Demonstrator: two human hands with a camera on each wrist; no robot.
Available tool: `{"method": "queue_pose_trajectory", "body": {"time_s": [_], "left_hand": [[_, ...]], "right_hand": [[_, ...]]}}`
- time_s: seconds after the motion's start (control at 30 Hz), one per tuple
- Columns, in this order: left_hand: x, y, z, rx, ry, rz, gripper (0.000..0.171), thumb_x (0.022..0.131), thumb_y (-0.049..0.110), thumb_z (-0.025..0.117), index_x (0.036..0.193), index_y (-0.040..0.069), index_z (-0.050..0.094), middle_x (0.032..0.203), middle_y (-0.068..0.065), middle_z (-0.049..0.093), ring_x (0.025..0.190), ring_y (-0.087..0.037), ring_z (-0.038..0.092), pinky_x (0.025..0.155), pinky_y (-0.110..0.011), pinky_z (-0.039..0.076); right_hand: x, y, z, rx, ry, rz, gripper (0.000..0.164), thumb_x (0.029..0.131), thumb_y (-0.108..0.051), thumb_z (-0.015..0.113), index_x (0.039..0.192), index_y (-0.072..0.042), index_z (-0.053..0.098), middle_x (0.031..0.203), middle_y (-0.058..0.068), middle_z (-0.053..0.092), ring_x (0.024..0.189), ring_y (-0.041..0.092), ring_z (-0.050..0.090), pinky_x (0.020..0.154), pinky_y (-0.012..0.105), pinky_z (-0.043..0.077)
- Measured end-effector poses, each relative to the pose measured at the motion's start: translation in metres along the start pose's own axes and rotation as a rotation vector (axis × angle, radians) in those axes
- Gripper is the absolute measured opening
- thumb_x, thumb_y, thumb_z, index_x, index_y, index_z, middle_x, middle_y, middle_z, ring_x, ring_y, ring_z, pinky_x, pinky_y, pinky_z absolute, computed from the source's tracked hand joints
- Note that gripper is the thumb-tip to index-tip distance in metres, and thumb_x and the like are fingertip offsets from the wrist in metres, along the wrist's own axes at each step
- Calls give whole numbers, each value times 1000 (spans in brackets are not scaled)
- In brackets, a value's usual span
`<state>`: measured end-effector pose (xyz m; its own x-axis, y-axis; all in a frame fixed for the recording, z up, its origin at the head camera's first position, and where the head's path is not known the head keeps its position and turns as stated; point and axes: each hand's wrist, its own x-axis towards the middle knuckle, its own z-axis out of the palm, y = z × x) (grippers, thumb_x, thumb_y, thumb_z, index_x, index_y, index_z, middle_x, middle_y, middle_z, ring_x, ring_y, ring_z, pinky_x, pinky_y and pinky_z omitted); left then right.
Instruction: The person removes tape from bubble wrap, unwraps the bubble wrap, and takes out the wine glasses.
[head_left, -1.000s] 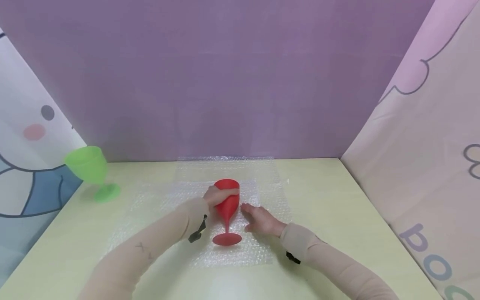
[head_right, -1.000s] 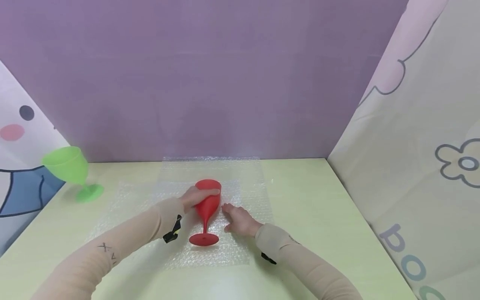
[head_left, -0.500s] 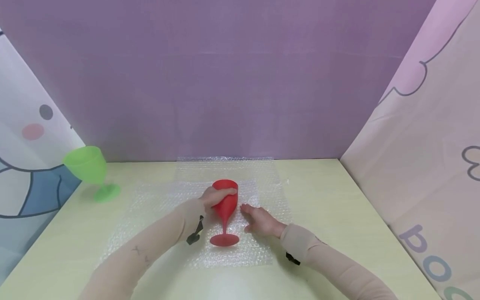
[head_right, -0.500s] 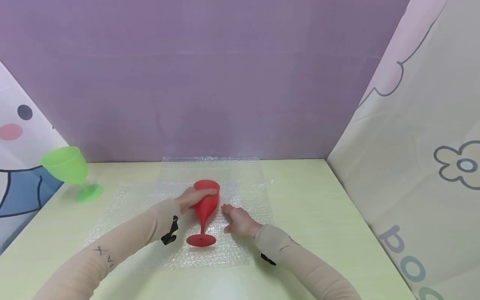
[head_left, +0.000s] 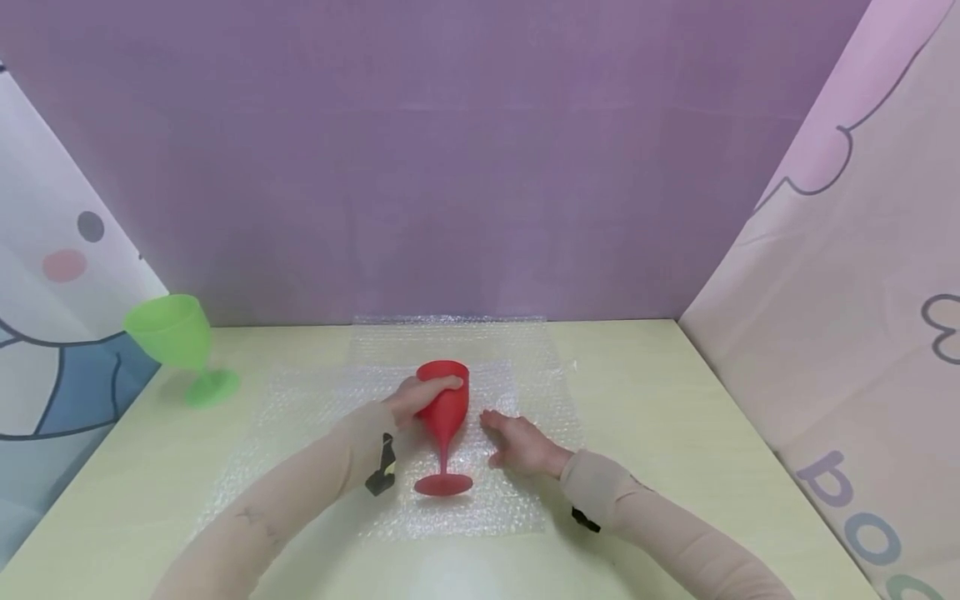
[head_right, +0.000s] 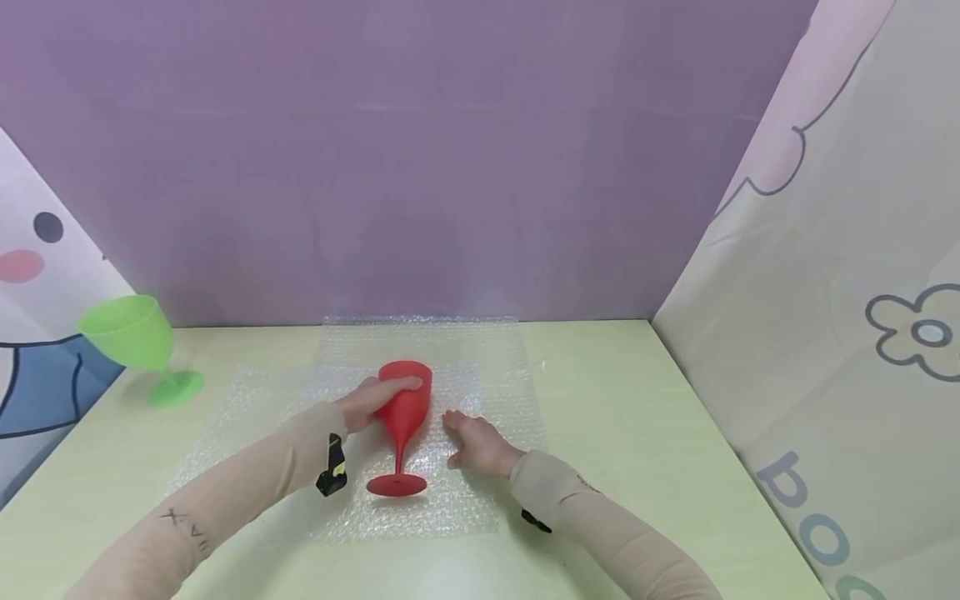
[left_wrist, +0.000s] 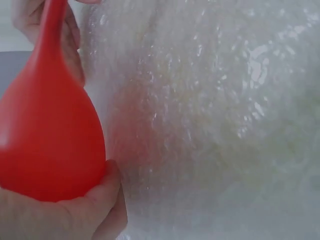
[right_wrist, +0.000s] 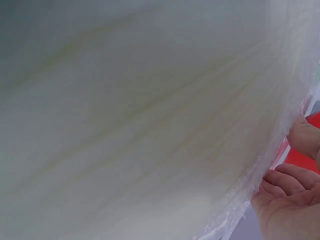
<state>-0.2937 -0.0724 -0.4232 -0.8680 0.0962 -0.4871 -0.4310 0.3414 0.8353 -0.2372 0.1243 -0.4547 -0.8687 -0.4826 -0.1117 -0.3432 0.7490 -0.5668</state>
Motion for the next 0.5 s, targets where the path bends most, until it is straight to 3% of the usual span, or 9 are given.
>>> {"method": "queue_pose_trajectory", "body": {"time_s": [0.23, 0.5], "left_hand": [[-4, -2, -17, -155, -46, 29, 68, 78, 43, 65, 124, 1, 35, 115, -14, 52, 97, -26, 55, 74, -27, 53], [-21, -8, -37, -171, -49, 95, 64, 82, 40, 62, 125, 1, 37, 116, -13, 52, 99, -24, 54, 77, -26, 53]], "right_hand": [[-1, 0, 0, 11, 10, -7, 68, 75, -4, 71, 135, 3, 39, 142, 18, 38, 134, 32, 31, 111, 43, 27], [-2, -1, 1, 22, 22, -14, 68, 75, -3, 70, 135, 5, 39, 142, 20, 36, 133, 34, 32, 112, 43, 26]]}}
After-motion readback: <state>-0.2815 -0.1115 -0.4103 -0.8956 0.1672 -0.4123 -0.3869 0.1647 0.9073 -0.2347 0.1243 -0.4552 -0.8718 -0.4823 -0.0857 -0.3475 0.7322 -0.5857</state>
